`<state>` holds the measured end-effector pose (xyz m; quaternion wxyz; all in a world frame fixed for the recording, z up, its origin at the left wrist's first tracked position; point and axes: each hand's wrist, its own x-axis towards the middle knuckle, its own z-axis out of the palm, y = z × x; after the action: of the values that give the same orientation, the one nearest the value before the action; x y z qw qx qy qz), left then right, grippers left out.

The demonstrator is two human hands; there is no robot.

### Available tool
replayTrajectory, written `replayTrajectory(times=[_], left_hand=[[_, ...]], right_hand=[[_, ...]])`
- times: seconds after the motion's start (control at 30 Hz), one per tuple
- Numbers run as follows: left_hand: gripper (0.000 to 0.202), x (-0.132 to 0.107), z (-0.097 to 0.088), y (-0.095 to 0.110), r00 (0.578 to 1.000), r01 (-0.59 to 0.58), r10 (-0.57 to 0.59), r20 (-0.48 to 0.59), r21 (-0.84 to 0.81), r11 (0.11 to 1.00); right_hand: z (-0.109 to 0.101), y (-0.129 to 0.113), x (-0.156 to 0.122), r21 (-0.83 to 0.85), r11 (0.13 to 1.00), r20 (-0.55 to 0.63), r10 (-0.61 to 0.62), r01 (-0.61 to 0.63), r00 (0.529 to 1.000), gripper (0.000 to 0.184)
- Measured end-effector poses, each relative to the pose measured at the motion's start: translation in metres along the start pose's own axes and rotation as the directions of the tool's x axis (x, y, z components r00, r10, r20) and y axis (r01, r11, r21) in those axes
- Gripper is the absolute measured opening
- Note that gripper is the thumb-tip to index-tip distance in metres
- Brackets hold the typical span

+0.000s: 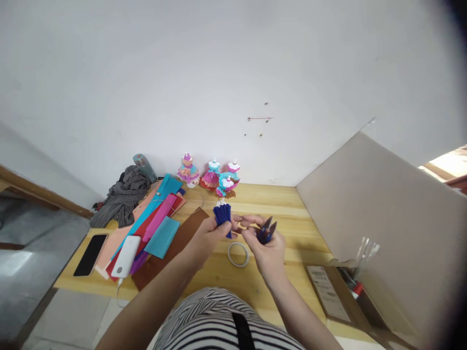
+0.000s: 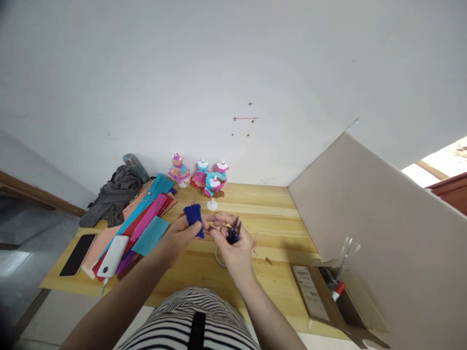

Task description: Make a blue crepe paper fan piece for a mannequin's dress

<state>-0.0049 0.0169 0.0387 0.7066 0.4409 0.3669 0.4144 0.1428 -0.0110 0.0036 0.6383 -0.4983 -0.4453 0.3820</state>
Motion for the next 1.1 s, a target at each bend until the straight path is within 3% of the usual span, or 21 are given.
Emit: replayTrajectory(times=[0.07,0.17,0.27,0.37,0.43,0.5,0.57,0.67,0.83,0.97,1.1], left_hand=[[0.028,0.001,-0.006,0.005,0.998,-0.003,-0.008,0.061,0.177,0.984],[0.034,0.002,-0.01,0.005,0.962,0.051,-0.12,0.244,0.271,0.961],[0.036,0.003,-0.01,0.001,0.917,0.071,-0.187,0.352,0.317,0.946],[0.035,0.004,-0.011,-0.003,0.905,0.072,-0.237,0.354,0.421,0.904],[0.029,0.002,-0.012,-0.006,0.926,0.039,-0.213,0.312,0.481,0.876],[0.02,-0.001,-0.012,-0.007,0.966,-0.018,-0.112,0.231,0.496,0.868],[0.049,-0.005,-0.012,-0.007,0.988,-0.048,-0.026,0.15,0.47,0.881],[0.064,-0.01,-0.01,-0.003,0.993,-0.032,-0.02,0.119,0.424,0.905],[0.043,-0.014,-0.002,-0.001,0.983,0.026,-0.097,0.159,0.397,0.917],[0.031,-0.017,0.003,-0.005,0.995,-0.052,0.005,0.098,0.488,0.872],[0.028,-0.02,0.005,-0.006,0.995,-0.096,0.057,0.086,0.576,0.812]], right_hand=[[0.0,-0.014,0.009,-0.012,1.0,0.057,0.009,-0.008,0.998,0.029],[0.005,-0.031,0.016,0.021,0.995,0.204,0.092,-0.098,0.975,0.04],[0.011,-0.037,0.018,0.039,0.96,0.377,0.244,-0.279,0.894,0.048],[0.015,-0.032,0.018,0.01,0.928,0.455,0.326,-0.371,0.829,0.032],[0.015,-0.026,0.019,-0.004,0.949,0.424,0.288,-0.316,0.858,0.019],[0.016,-0.022,0.02,-0.033,0.978,0.353,0.203,-0.204,0.913,0.013],[0.016,-0.021,0.021,-0.067,0.991,0.296,0.133,-0.118,0.946,0.01],[0.018,-0.024,0.019,-0.055,0.994,0.293,0.11,-0.098,0.95,0.009],[0.021,-0.029,0.015,0.012,0.963,0.356,0.249,-0.271,0.901,0.012],[0.019,-0.027,0.017,-0.041,0.983,0.257,0.186,-0.181,0.948,0.008],[0.017,-0.022,0.017,-0.023,0.985,0.239,0.171,-0.171,0.956,0.009]])
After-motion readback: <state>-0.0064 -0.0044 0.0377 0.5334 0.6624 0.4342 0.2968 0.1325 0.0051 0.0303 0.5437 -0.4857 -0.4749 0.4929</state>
